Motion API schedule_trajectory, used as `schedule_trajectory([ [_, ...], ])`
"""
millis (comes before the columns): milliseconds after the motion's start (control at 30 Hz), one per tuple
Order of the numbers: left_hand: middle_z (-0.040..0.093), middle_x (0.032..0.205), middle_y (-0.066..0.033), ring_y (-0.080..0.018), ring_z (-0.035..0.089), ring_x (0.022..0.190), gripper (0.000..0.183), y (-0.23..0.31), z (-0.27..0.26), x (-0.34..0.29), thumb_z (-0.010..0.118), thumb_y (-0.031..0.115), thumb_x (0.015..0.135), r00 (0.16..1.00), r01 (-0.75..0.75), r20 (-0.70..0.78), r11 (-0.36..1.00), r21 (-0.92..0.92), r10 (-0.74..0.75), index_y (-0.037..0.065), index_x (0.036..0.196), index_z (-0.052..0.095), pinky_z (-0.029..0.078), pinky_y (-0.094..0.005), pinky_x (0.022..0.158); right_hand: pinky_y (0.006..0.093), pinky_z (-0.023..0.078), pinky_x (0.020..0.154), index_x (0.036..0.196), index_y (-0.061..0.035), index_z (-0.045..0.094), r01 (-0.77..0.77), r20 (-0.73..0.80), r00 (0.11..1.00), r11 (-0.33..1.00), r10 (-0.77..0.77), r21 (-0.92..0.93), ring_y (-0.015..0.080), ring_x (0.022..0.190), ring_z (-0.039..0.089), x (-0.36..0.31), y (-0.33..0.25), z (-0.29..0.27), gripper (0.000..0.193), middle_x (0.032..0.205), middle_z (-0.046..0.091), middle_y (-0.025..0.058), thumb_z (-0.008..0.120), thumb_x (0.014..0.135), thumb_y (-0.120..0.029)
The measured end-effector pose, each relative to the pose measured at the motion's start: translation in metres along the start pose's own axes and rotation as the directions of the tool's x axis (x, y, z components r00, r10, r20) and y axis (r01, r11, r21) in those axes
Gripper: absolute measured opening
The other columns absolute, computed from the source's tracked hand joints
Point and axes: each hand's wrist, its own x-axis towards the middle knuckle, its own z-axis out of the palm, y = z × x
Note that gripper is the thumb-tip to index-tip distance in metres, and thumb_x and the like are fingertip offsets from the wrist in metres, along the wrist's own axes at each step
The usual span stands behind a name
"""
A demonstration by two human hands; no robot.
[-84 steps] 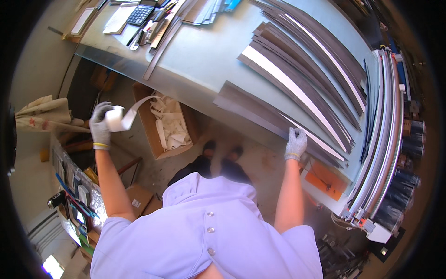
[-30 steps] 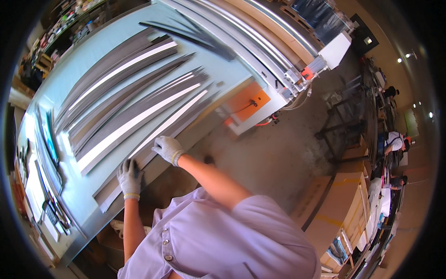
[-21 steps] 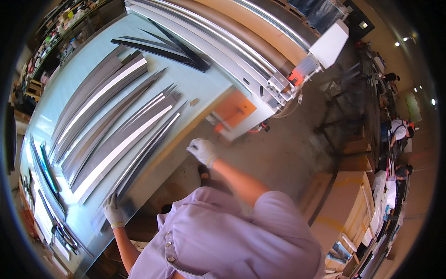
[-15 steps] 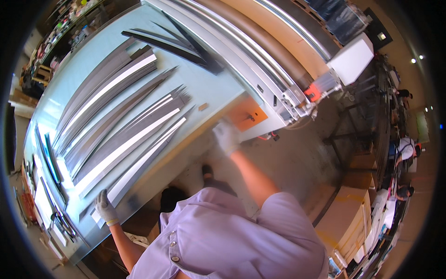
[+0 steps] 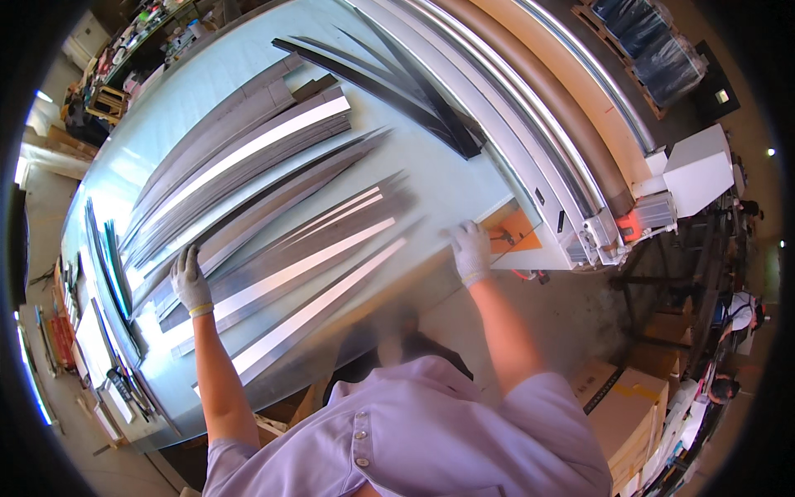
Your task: The person peels the white protective paper backing off of several long silver strips one at a time on a work table.
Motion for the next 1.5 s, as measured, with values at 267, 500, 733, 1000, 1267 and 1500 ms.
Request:
schedule_trajectory([
  [267, 0.062, 0.140, -0.0131, -0.0347, 0.055, 0.133, 0.042, 0.031, 0.050, -0.034, 0.068, 0.019, 0.093, 0.975, 0.065, 0.208, 0.997, 0.050, -0.074, 0.012, 0.135, 0.064, 0.043, -0.0495, 0.109, 0.0415, 0.050, 0.081, 0.088, -0.0035, 0.064, -0.547, 0.010, 0.822, 0.784, 0.570, 0.292, 0.0306, 0.089, 0.061, -0.044, 0.011, -0.002, 0.018, 0.093, 0.061, 0.0124, 0.078, 0.078, 0.000],
  [500, 0.064, 0.134, -0.0162, -0.0369, 0.058, 0.125, 0.047, 0.113, 0.040, -0.044, 0.069, 0.013, 0.089, 0.967, 0.223, 0.152, 0.967, -0.122, -0.204, 0.010, 0.136, 0.063, 0.045, -0.0496, 0.107, 0.0407, 0.053, 0.084, 0.111, -0.0022, 0.065, -0.775, -0.324, 0.568, 0.624, 0.757, 0.099, 0.0281, 0.093, 0.063, -0.053, 0.017, 0.006, 0.038, 0.106, 0.061, 0.0170, 0.083, 0.077, -0.008],
  [733, 0.062, 0.133, -0.0156, -0.0350, 0.058, 0.123, 0.048, 0.330, 0.012, -0.067, 0.071, 0.014, 0.085, 0.864, -0.103, 0.320, 0.759, -0.643, 0.388, 0.007, 0.131, 0.063, 0.046, -0.0499, 0.105, 0.0321, 0.053, 0.084, 0.126, 0.0020, 0.066, -0.708, -0.040, 0.470, 0.404, 0.882, 0.580, 0.0175, 0.095, 0.064, -0.092, 0.108, 0.025, 0.041, 0.109, 0.066, 0.0119, 0.074, 0.086, 0.001],
  [1000, 0.051, 0.139, -0.0173, -0.0360, 0.052, 0.128, 0.064, 0.395, 0.026, -0.082, 0.068, 0.020, 0.086, 0.815, -0.049, 0.497, 0.890, -0.452, 0.297, -0.001, 0.143, 0.051, 0.047, -0.0474, 0.104, 0.0436, 0.050, 0.087, 0.096, -0.0071, 0.073, -0.267, 0.090, 0.964, 0.888, 0.251, 0.374, 0.0341, 0.097, 0.063, 0.000, -0.063, 0.011, 0.011, 0.100, 0.066, 0.0143, 0.073, 0.089, -0.015],
  [1267, 0.053, 0.133, -0.0165, -0.0355, 0.055, 0.121, 0.064, 0.401, 0.018, -0.071, 0.070, 0.017, 0.083, 0.822, -0.003, 0.507, 0.893, -0.450, 0.259, 0.000, 0.142, 0.051, 0.048, -0.0466, 0.101, 0.0461, 0.050, 0.085, 0.094, -0.0080, 0.073, -0.029, -0.001, 1.000, 0.952, 0.031, 0.304, 0.0349, 0.094, 0.061, 0.010, -0.061, 0.041, 0.010, 0.093, 0.066, 0.0119, 0.070, 0.085, -0.011],
  [1500, 0.052, 0.132, -0.0159, -0.0344, 0.054, 0.122, 0.066, 0.404, 0.017, -0.067, 0.074, 0.019, 0.082, 0.815, -0.035, 0.516, 0.913, -0.407, 0.261, 0.003, 0.142, 0.052, 0.049, -0.0461, 0.100, 0.0469, 0.049, 0.085, 0.091, -0.0072, 0.073, -0.017, 0.020, 1.000, 0.955, 0.011, 0.298, 0.0360, 0.094, 0.060, 0.014, -0.059, 0.040, 0.009, 0.092, 0.065, 0.0121, 0.070, 0.083, -0.010],
])
